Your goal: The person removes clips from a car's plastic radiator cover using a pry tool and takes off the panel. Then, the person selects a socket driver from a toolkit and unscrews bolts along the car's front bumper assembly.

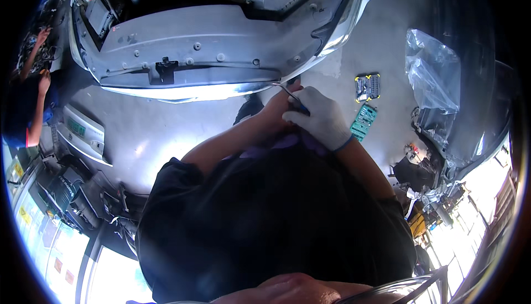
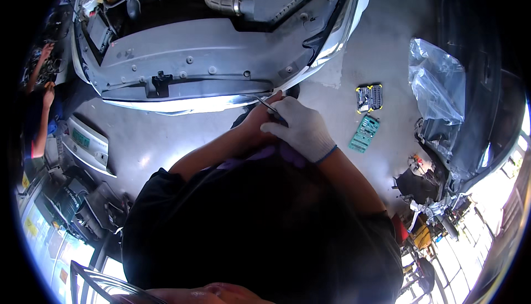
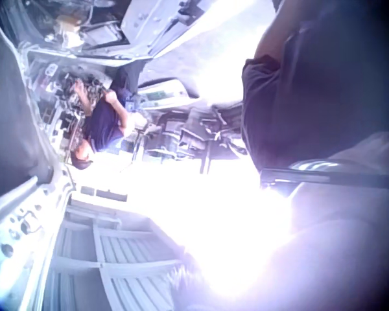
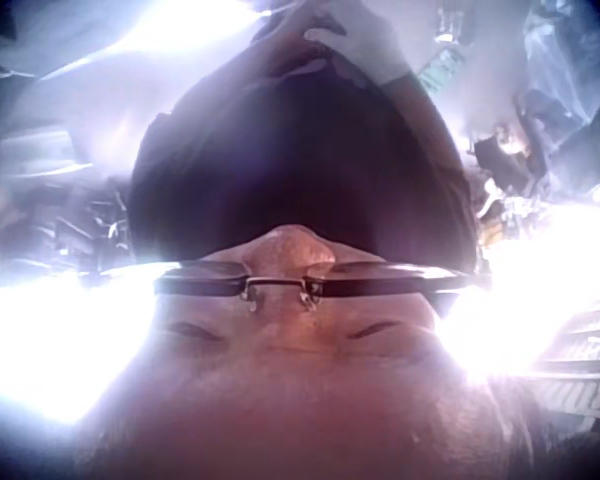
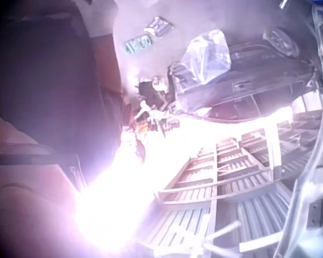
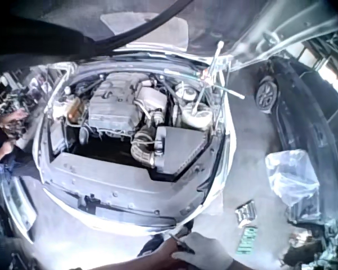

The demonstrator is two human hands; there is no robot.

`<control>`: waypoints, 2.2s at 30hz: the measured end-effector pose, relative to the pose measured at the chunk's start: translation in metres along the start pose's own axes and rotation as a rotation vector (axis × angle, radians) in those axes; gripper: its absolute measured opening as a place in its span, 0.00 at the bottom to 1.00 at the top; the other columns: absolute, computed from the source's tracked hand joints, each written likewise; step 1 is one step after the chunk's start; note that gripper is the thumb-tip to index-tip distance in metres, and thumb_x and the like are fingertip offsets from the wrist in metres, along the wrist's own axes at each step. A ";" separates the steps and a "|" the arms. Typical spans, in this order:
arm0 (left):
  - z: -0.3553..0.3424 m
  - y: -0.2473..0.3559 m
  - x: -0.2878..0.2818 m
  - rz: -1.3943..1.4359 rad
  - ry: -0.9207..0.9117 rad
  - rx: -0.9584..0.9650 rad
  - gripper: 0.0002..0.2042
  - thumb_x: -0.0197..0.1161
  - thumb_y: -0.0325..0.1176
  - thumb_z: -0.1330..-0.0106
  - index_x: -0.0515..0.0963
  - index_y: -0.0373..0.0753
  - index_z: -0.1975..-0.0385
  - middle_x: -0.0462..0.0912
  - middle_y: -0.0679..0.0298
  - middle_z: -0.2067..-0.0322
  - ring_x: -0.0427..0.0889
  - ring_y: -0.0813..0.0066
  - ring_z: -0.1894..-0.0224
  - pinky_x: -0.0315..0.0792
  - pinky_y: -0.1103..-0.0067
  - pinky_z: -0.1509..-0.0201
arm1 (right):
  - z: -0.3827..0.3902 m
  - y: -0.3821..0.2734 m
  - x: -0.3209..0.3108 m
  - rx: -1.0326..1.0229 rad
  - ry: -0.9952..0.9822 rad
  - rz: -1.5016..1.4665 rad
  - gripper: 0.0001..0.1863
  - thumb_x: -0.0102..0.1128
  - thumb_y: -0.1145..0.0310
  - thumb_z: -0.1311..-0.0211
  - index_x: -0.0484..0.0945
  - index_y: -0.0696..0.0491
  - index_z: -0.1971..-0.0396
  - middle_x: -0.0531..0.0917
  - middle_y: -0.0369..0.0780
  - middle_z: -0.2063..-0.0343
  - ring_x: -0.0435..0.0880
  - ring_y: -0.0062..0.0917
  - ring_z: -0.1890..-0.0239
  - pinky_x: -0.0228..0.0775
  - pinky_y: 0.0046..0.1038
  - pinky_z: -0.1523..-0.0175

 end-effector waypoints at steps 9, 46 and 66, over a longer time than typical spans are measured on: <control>0.045 0.044 0.031 -0.915 0.087 0.410 0.17 0.60 0.36 0.18 0.77 0.40 0.34 0.75 0.70 0.68 0.73 0.81 0.70 0.71 0.77 0.67 | -0.028 0.006 -0.016 0.256 0.256 -0.555 0.18 0.48 0.66 0.21 0.84 0.61 0.63 0.86 0.40 0.64 0.86 0.28 0.60 0.77 0.31 0.50; 0.098 0.002 -0.192 -0.152 0.870 0.719 0.19 0.65 0.49 0.22 0.81 0.36 0.55 0.77 0.72 0.75 0.74 0.83 0.77 0.65 0.80 0.75 | -0.329 0.184 0.089 0.098 -0.666 0.665 0.42 0.61 0.26 0.38 0.89 0.58 0.59 0.90 0.54 0.56 0.89 0.51 0.50 0.79 0.47 0.42; 0.071 -0.033 -0.212 -0.240 0.910 0.700 0.17 0.63 0.47 0.21 0.82 0.36 0.57 0.81 0.69 0.68 0.79 0.81 0.67 0.72 0.80 0.61 | -0.343 0.204 0.086 -0.025 -0.742 0.677 0.36 0.56 0.32 0.28 0.87 0.57 0.67 0.89 0.55 0.63 0.88 0.53 0.56 0.80 0.51 0.46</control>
Point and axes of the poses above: each hand's wrist, its own z-axis away from the middle knuckle, its own x-axis out of the palm, y = z × x, the point moved 2 cm from there along -z, towards the middle knuckle
